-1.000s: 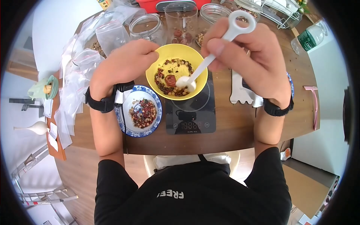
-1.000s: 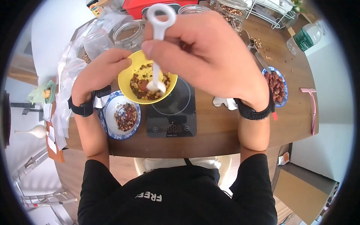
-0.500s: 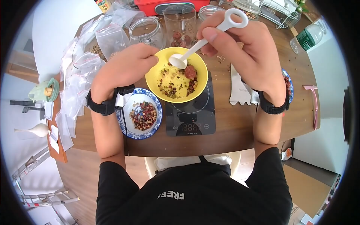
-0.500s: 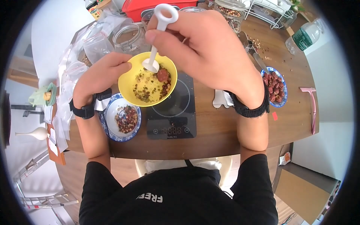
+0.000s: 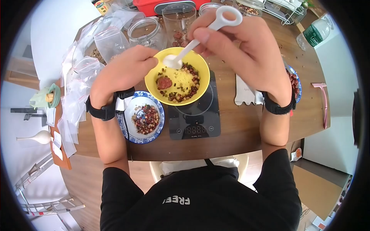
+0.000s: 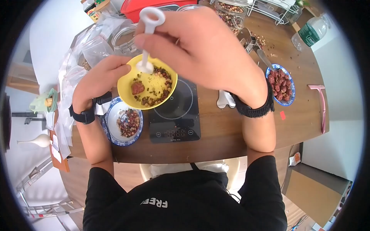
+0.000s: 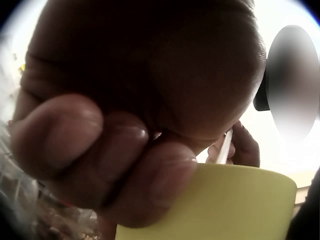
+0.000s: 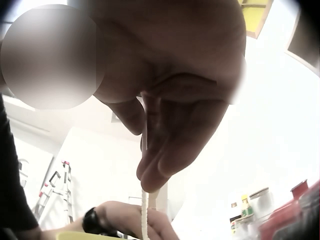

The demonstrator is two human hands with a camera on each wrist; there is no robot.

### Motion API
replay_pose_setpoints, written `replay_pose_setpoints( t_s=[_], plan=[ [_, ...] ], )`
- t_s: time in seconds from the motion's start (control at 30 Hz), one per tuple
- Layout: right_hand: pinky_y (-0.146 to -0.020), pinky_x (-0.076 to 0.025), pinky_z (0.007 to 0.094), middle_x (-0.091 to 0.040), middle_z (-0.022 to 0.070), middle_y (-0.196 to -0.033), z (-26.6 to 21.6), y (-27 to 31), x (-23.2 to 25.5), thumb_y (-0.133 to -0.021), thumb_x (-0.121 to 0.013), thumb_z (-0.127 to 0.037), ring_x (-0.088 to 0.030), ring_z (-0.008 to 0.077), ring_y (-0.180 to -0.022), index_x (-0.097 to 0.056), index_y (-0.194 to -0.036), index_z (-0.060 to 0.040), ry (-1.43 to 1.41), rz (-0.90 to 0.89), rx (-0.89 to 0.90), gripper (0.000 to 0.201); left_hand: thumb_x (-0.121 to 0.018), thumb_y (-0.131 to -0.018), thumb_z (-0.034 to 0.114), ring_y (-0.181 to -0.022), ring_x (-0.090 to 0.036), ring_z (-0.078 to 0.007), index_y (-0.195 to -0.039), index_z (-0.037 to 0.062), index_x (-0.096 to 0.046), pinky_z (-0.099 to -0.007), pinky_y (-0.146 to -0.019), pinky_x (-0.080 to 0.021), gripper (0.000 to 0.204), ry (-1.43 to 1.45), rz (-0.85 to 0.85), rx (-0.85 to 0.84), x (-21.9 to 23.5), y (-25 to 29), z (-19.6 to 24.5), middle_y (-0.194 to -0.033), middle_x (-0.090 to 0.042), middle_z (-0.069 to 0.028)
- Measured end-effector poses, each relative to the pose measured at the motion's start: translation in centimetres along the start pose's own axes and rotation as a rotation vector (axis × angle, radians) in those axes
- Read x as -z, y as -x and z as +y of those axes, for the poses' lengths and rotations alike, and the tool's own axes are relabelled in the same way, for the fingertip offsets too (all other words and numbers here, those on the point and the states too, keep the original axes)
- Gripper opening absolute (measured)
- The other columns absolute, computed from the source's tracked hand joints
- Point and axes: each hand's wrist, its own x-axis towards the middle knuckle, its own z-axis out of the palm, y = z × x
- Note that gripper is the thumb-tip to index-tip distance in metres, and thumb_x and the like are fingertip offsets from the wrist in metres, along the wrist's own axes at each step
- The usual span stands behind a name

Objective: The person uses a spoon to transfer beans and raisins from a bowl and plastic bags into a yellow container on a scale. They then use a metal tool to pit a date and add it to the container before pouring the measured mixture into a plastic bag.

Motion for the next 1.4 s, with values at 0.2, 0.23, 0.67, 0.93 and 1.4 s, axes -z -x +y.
replay_pose_setpoints(
  t_s=[0.2, 0.23, 0.67, 0.93, 1.4],
  plan=[
    [-0.068, -0.052, 0.0239, -0.068, 0.0065, -0.089, -0.3, 0.5, 0.8, -0.1, -0.057, -0.007, -0.065, 0.0116, -0.075, -0.065, -0.096, 0.0048, -0.141, 0.015, -0.054, 0.015, -0.048, -0.092, 0.019, -0.087, -0.065, -0.0373, -0.109, -0.0048, -0.065, -0.042, -0.078, -0.05, 0.034, -0.009, 0.001, 0.005, 0.2, 0.1, 0.0, -0.091, -0.067, -0.025],
    [-0.068, -0.052, 0.0239, -0.068, 0.0065, -0.089, -0.6, 0.6, 0.6, -0.1, -0.057, -0.007, -0.065, 0.0116, -0.075, -0.065, -0.096, 0.0048, -0.141, 0.014, -0.054, 0.015, -0.048, -0.092, 0.019, -0.087, -0.065, -0.0373, -0.109, -0.0048, -0.065, -0.042, -0.078, -0.05, 0.034, -0.009, 0.001, 0.005, 0.2, 0.1, 0.1, -0.091, -0.067, -0.025],
    [-0.063, -0.049, 0.0243, -0.068, 0.0071, -0.09, 0.2, 0.5, 0.4, -0.1, -0.054, -0.004, -0.063, 0.0116, -0.071, -0.064, -0.093, 0.0054, -0.166, 0.073, -0.018, 0.016, -0.048, -0.092, 0.019, -0.083, -0.065, -0.037, -0.107, -0.0072, -0.065, -0.0416, -0.076, -0.049, 0.035, -0.004, 0.024, 0.013, 0.2, 0.3, 0.3, -0.087, -0.066, -0.0253],
    [-0.067, -0.052, 0.025, -0.069, 0.0075, -0.09, -0.3, 0.2, -0.4, -0.101, -0.055, -0.007, -0.065, 0.0122, -0.073, -0.065, -0.095, 0.0055, 0.031, 0.023, 0.008, 0.017, -0.049, -0.092, 0.021, -0.084, -0.065, -0.0364, -0.107, -0.0058, -0.065, -0.0416, -0.076, -0.05, 0.035, 0.014, 0.021, -0.051, -0.2, -0.2, -0.8, -0.089, -0.067, -0.0246],
    [-0.067, -0.05, 0.0254, -0.067, 0.0074, -0.088, -0.1, -0.1, -0.4, -0.101, -0.056, -0.007, -0.063, 0.012, -0.074, -0.064, -0.097, 0.0059, -0.003, 0.014, -0.007, 0.016, -0.048, -0.091, 0.022, -0.081, -0.065, -0.0356, -0.107, -0.0053, -0.064, -0.0418, -0.075, -0.05, 0.035, 0.027, -0.006, -0.035, -0.3, -0.3, -0.9, -0.084, -0.066, -0.0239]
  ],
)
